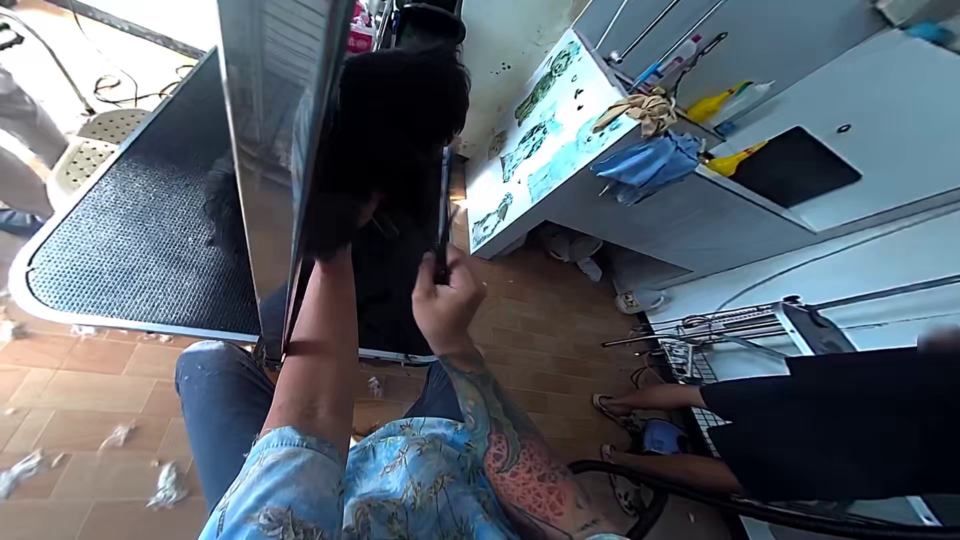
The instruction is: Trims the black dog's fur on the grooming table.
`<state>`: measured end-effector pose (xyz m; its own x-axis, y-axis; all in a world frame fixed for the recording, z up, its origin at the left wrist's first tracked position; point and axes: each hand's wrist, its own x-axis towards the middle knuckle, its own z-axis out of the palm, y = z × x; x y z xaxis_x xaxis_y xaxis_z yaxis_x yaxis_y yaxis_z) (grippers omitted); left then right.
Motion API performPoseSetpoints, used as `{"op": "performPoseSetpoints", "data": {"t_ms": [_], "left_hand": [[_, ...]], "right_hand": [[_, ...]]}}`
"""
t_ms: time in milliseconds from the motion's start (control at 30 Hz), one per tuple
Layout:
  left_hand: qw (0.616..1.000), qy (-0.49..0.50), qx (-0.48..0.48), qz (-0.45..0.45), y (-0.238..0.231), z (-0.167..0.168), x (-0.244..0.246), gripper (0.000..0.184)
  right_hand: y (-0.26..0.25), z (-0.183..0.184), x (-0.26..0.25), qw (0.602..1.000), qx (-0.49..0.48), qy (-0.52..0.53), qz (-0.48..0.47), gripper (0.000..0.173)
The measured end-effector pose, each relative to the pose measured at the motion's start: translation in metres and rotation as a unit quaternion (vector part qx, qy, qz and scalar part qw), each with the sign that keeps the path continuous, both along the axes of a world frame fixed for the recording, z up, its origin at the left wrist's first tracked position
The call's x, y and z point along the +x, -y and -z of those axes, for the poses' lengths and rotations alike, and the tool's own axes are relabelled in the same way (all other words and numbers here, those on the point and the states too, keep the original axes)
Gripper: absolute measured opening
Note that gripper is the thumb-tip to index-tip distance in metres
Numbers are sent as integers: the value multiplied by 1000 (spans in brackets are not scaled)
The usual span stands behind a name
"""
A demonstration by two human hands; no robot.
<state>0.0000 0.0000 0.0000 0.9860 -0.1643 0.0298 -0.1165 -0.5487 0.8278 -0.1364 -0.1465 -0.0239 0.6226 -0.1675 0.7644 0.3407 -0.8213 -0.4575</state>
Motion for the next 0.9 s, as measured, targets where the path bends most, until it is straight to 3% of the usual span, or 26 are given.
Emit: {"op": "performPoseSetpoints", "data": {"t_ms": [100,200,367,467,567,667,800,900], "left_hand": [[994,-58,-95,-12,9,6,6,34],[995,64,-70,-31,8,27,15,30],[985,-71,-125,-92,14,-28,-9,26],[991,-35,-107,-74,11,-26,-12,26],[989,-1,-121,-87,15,-20,-16,21],[992,-28,-110,-60,13,-25,-13,30],[981,16,-185,-54,8,-22,-12,32],[962,3,-265,-67,12,-18,-9,30]], "right_hand": [[-1,17,20,998,-33,-49,38,21],[13,24,34,989,-48,-118,72,21],[50,10,42,962,28,-239,132,13],[53,6,36,979,75,-127,143,10],[29,2,21,995,40,-61,67,14],[15,9,26,991,6,-124,43,16],[38,12,37,945,85,-305,80,18],[49,14,27,944,159,-259,127,19]]}}
